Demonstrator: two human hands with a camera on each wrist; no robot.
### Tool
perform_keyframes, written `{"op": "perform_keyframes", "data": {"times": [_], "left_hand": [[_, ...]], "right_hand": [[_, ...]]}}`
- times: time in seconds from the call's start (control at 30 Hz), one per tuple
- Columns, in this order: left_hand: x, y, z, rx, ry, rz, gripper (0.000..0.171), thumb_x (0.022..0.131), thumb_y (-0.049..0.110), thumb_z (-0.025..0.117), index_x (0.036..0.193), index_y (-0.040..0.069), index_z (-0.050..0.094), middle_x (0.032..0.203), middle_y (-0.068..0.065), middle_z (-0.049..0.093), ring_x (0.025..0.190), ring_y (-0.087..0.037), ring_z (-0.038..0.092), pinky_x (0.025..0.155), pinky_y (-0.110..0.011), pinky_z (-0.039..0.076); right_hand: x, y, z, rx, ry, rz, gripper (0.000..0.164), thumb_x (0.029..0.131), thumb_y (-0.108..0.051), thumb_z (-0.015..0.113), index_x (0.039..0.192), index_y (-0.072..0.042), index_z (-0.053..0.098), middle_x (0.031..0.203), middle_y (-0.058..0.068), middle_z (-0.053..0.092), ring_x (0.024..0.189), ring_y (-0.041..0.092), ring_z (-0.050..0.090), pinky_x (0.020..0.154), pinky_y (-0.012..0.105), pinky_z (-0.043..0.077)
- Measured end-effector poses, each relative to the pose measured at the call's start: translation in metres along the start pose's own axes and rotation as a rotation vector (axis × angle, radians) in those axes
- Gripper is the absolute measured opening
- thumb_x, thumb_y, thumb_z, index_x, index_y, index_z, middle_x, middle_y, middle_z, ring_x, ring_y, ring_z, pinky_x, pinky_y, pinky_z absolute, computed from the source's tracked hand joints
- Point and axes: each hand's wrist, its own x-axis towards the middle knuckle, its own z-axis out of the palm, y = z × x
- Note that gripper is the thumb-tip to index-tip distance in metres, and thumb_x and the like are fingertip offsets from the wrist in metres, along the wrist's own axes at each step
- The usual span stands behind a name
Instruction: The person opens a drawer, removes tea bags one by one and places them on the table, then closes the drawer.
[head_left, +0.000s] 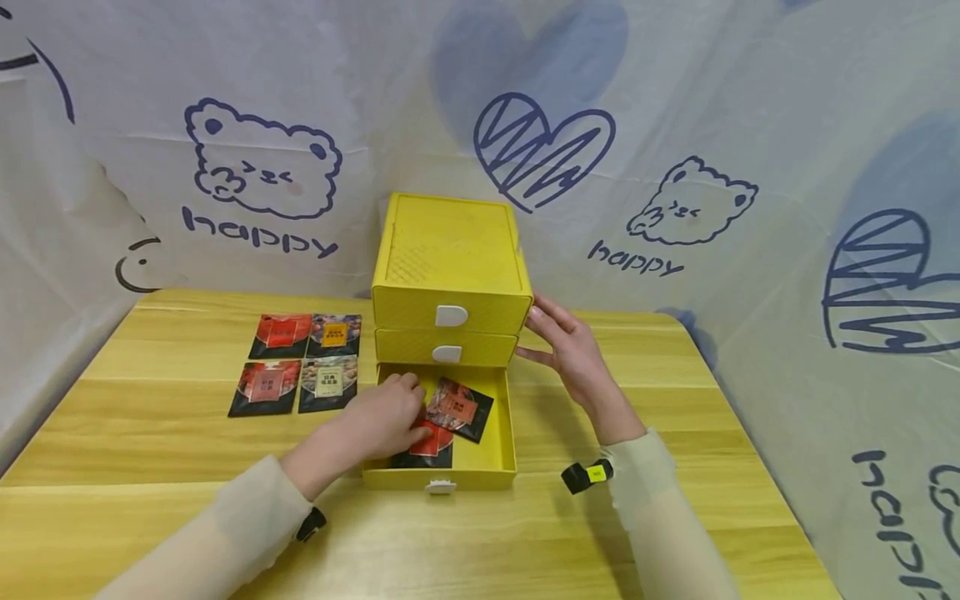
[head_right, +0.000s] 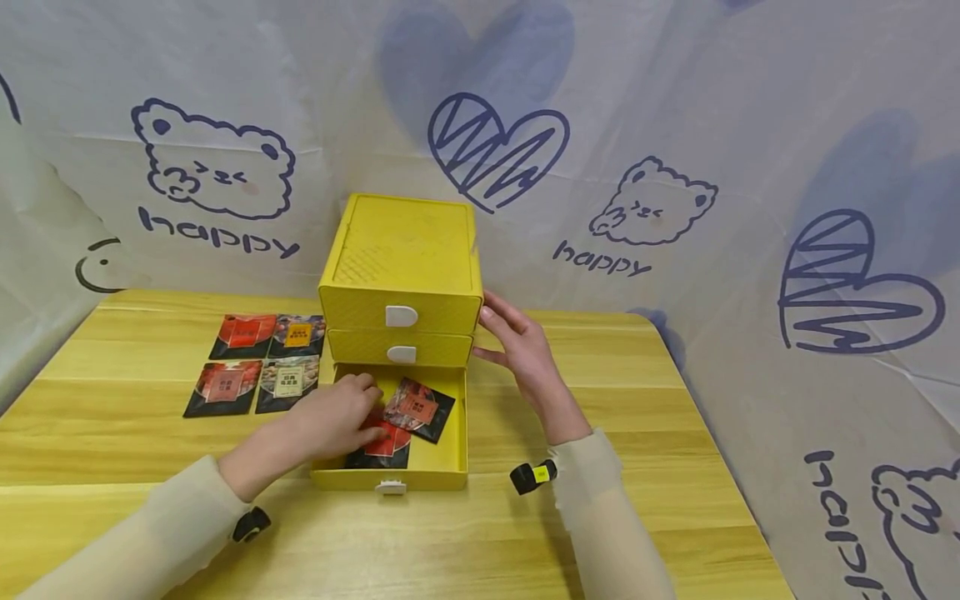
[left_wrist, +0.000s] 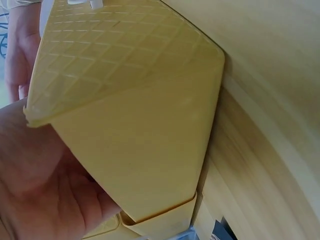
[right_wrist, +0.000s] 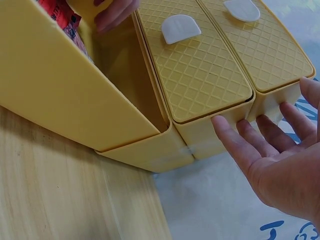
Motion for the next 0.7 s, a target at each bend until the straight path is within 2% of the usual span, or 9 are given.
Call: {"op": "perform_keyframes", "data": {"times": [0.13, 0.33, 0.7], "left_hand": [[0.0022, 0.0026, 0.0008, 0.023, -0.071, -0.027, 0.052, 0.078, 0.05, 0.064, 0.098, 0.002, 0.061, 0.097, -0.011, 0.054, 0.084, -0.022, 0.048, 0.068, -0.036, 0.05], [0.0063, 0.006, 0.0045, 0.031, -0.134, -0.056, 0.054, 0.073, 0.053, 0.068, 0.094, 0.003, 0.063, 0.104, -0.014, 0.055, 0.088, -0.025, 0.05, 0.074, -0.039, 0.051], [0.0068, 0.0095, 0.0087, 0.041, -0.103, -0.049, 0.056, 0.068, 0.048, 0.074, 0.098, 0.003, 0.062, 0.102, -0.014, 0.053, 0.084, -0.022, 0.049, 0.065, -0.037, 0.053]], "right_hand": [[-0.0003, -0.0008, 0.0001, 0.0, 0.003, -0.005, 0.053, 0.087, -0.037, 0.057, 0.135, -0.021, 0.042, 0.14, 0.003, 0.038, 0.118, 0.021, 0.041, 0.086, 0.052, 0.045], [-0.0004, -0.0011, 0.0002, -0.004, 0.007, -0.003, 0.051, 0.088, -0.037, 0.057, 0.135, -0.022, 0.043, 0.139, 0.003, 0.038, 0.117, 0.02, 0.042, 0.086, 0.052, 0.045], [0.0, 0.0001, 0.0005, -0.013, 0.005, -0.006, 0.052, 0.087, -0.038, 0.057, 0.135, -0.023, 0.043, 0.14, 0.002, 0.038, 0.118, 0.02, 0.041, 0.086, 0.052, 0.045]]}}
